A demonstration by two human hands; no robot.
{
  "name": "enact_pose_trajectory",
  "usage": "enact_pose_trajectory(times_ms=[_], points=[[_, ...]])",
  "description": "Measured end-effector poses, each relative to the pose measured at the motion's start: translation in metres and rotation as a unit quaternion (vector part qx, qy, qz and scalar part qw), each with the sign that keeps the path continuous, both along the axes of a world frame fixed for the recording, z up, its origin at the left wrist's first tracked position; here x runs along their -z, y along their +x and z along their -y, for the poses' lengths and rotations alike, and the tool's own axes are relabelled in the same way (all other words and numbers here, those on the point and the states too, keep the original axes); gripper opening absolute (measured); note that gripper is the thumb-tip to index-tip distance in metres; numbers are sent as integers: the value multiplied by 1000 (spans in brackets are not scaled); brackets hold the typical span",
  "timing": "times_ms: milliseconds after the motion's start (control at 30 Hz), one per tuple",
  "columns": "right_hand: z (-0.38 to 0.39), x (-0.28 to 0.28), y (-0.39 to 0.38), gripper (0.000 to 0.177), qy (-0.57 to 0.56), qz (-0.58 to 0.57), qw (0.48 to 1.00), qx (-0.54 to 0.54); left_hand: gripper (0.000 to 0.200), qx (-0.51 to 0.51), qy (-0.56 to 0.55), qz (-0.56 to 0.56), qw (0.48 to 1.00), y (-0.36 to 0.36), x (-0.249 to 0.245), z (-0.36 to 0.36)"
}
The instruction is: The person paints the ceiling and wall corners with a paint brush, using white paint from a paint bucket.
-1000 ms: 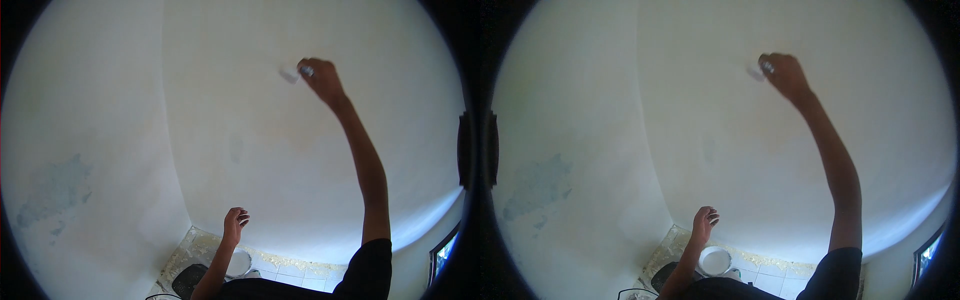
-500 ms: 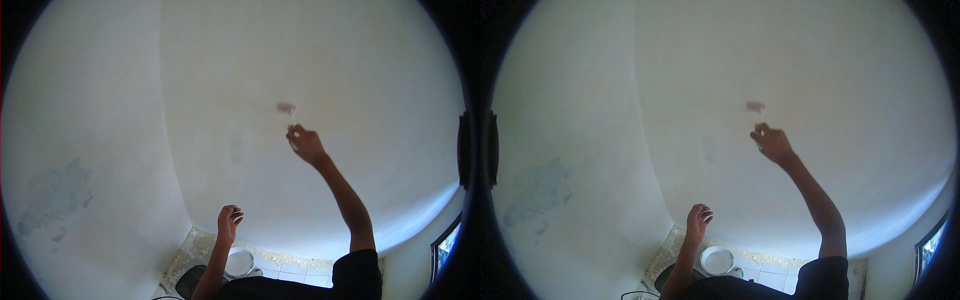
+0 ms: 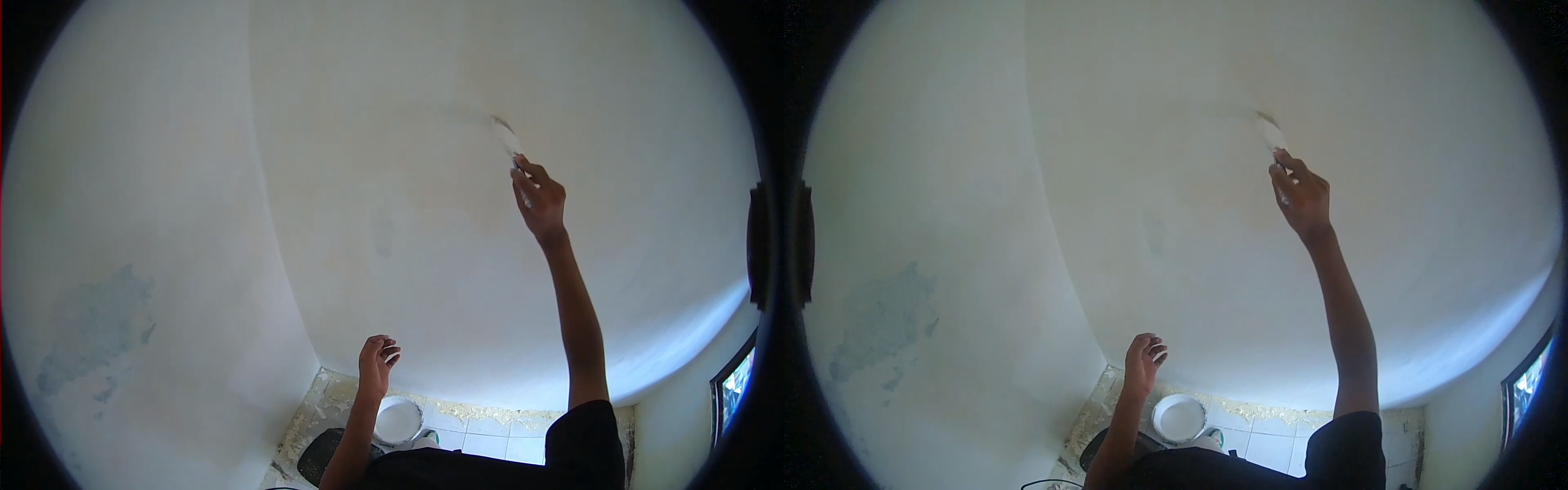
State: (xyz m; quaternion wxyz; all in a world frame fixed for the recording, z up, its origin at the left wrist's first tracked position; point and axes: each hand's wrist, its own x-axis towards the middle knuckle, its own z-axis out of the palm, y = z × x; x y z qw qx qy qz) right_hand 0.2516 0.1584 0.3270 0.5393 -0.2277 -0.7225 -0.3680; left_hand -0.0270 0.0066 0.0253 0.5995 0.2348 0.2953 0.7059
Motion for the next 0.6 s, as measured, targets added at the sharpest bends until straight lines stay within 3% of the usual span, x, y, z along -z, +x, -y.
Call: enact_pose_trajectory(times_ms=[67,100,133,167,233,300,367,400,500,567,600], points=[[-11,23,-6,15,10,-7,1000,11,18,0,-8,5,1000,-1,3,0],[-21,45,-7,20,-65,21,997,32,18,-2,-11,4,1000,-1,4,0],[-29,70,-20,25,-257,-48,965,26,18,-7,-11,4,1000,-1,5,-1],[-43,99,-17,27,-81,103,989,71,18,-12,-14,3,1000,2,5,1],[-37,147,-37,23,-155,136,975,83,18,-15,-10,1,1000,3,2,3],[-20,170,-51,20,-130,143,981,16,18,-20,-7,-2,1000,3,0,4],[-14,187,-55,15,-264,161,951,-14,17,-24,-8,1,1000,4,-2,5],[-12,190,-58,14,-306,153,939,-32,17,-26,-9,-2,1000,4,0,6],[-30,172,-48,12,-269,121,955,-28,18,-36,-13,-5,999,3,1,4],[-45,128,-36,13,-190,64,976,-90,18,-40,-10,4,999,2,4,3],[-34,94,-32,12,-150,53,985,-65,18,-42,-9,2,999,2,4,4]])
